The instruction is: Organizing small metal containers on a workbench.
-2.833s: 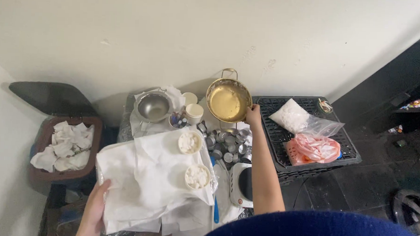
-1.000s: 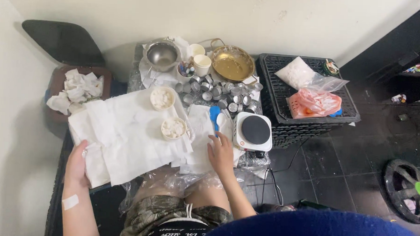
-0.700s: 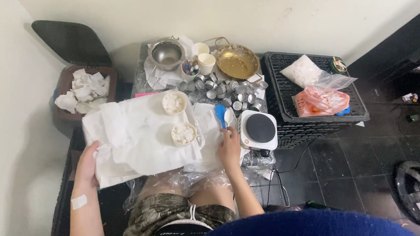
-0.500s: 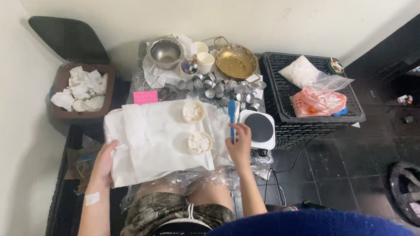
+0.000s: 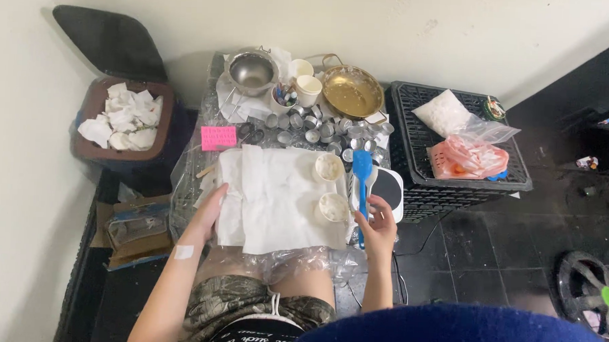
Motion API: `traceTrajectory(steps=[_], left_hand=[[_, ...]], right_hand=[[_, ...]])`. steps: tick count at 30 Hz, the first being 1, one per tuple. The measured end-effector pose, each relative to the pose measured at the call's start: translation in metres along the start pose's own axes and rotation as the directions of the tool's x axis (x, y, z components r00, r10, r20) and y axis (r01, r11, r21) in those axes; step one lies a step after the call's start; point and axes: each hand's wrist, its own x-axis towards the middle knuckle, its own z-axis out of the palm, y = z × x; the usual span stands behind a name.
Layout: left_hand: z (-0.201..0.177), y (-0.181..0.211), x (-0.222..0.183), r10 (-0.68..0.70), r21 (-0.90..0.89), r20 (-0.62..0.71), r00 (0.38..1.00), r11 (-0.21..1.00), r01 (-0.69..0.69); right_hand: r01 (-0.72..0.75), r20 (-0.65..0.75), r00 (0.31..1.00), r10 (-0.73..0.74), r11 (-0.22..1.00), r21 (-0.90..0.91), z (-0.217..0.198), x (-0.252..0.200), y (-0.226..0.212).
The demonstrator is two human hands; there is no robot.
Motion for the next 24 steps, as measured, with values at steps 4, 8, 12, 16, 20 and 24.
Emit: traceTrajectory(steps=[4,8,12,16,20,24], left_hand=[[-0.002,0.006,0.002,0.065,0.195,-0.01,0.998,0.979,-0.062],[-0.007,0.002,0.0,0.12,0.132,-0.017,0.993,0.984,-0.117],[-0.014,0.023,-0.032,0.049,0.028,-0.111,0.993,0.999,-0.046],[-0.065,0.035,-0.044,0.11,-0.031,-0.106,0.988,0.993,-0.114],[-0.085,0.071,-0.088,0.177,-0.004,-0.33,0.927,0.982,-0.189],[-0.12,0.084,-0.104,0.322,0.001,-0.43,0.843,0.934,-0.357]], right_hand=[[0.029,0.084,0.996,-0.028,1.0,-0.008,0.032,-0.011,-0.003],[0.087,0.103,0.991,-0.084,0.996,-0.031,0.046,-0.015,-0.006],[0.164,0.072,0.984,-0.162,0.986,-0.031,0.047,-0.014,-0.025],[0.154,-0.009,0.988,-0.155,0.984,-0.09,0.044,-0.004,-0.03],[0.075,0.013,0.997,-0.074,0.981,-0.179,0.056,0.006,-0.017],[-0.027,0.234,0.965,0.121,0.929,-0.37,0.084,0.015,0.032]])
